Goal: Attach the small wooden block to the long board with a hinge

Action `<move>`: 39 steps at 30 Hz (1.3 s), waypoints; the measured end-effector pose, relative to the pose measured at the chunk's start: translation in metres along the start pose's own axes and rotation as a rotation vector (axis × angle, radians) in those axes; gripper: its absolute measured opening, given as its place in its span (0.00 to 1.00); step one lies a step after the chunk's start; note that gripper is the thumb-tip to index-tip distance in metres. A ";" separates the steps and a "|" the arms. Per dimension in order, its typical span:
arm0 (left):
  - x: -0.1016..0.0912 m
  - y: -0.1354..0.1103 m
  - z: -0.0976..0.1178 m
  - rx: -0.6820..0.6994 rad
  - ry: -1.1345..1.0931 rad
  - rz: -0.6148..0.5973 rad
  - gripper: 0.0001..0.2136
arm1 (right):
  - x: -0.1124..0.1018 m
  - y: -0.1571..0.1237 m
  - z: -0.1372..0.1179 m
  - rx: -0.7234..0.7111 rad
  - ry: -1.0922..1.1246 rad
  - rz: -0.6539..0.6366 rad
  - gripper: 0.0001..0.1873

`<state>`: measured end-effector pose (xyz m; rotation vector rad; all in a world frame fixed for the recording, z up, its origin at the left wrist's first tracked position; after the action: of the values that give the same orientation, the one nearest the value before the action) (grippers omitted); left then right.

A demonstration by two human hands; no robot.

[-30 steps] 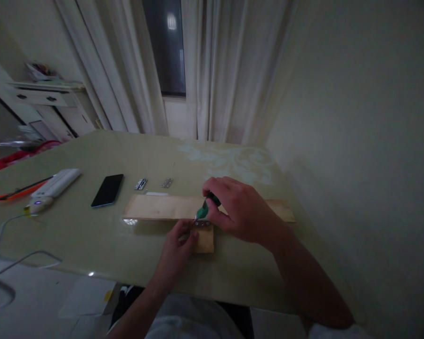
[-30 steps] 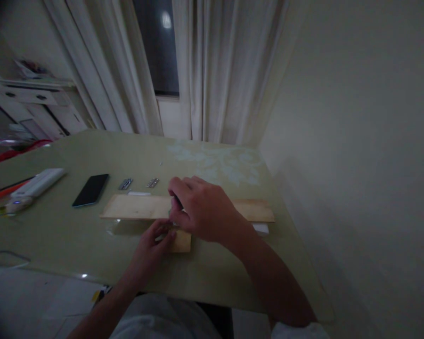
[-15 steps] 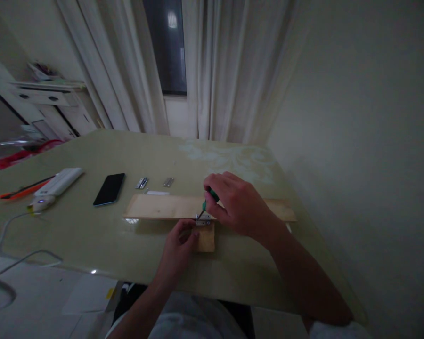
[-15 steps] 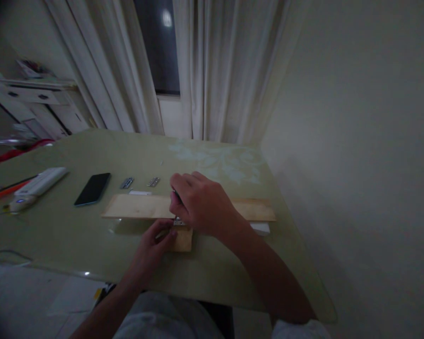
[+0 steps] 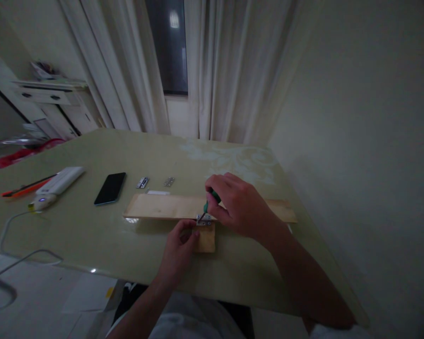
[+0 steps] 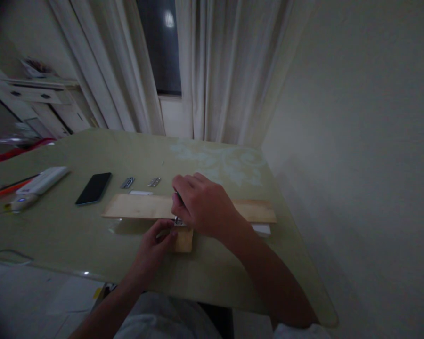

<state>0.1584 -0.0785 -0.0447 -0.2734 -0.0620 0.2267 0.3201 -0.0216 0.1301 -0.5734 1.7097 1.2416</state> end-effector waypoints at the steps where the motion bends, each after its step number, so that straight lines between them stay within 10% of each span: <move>1: 0.000 0.000 0.000 0.000 0.002 -0.004 0.15 | 0.001 0.000 0.000 0.002 -0.013 0.001 0.05; 39: 0.002 -0.001 0.000 0.034 -0.011 -0.016 0.15 | -0.004 -0.002 -0.021 -0.158 -0.074 -0.037 0.05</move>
<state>0.1610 -0.0791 -0.0445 -0.2379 -0.0713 0.2129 0.3149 -0.0423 0.1337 -0.6413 1.5425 1.3627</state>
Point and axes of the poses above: each hand's wrist, its own y-axis towards the middle knuckle, its own x-axis out of the palm, z = x × y, the point moved 3 cm from there along y, towards the middle knuckle, and after that the axes turned 11 degrees about -x, right-handed, at the moved point
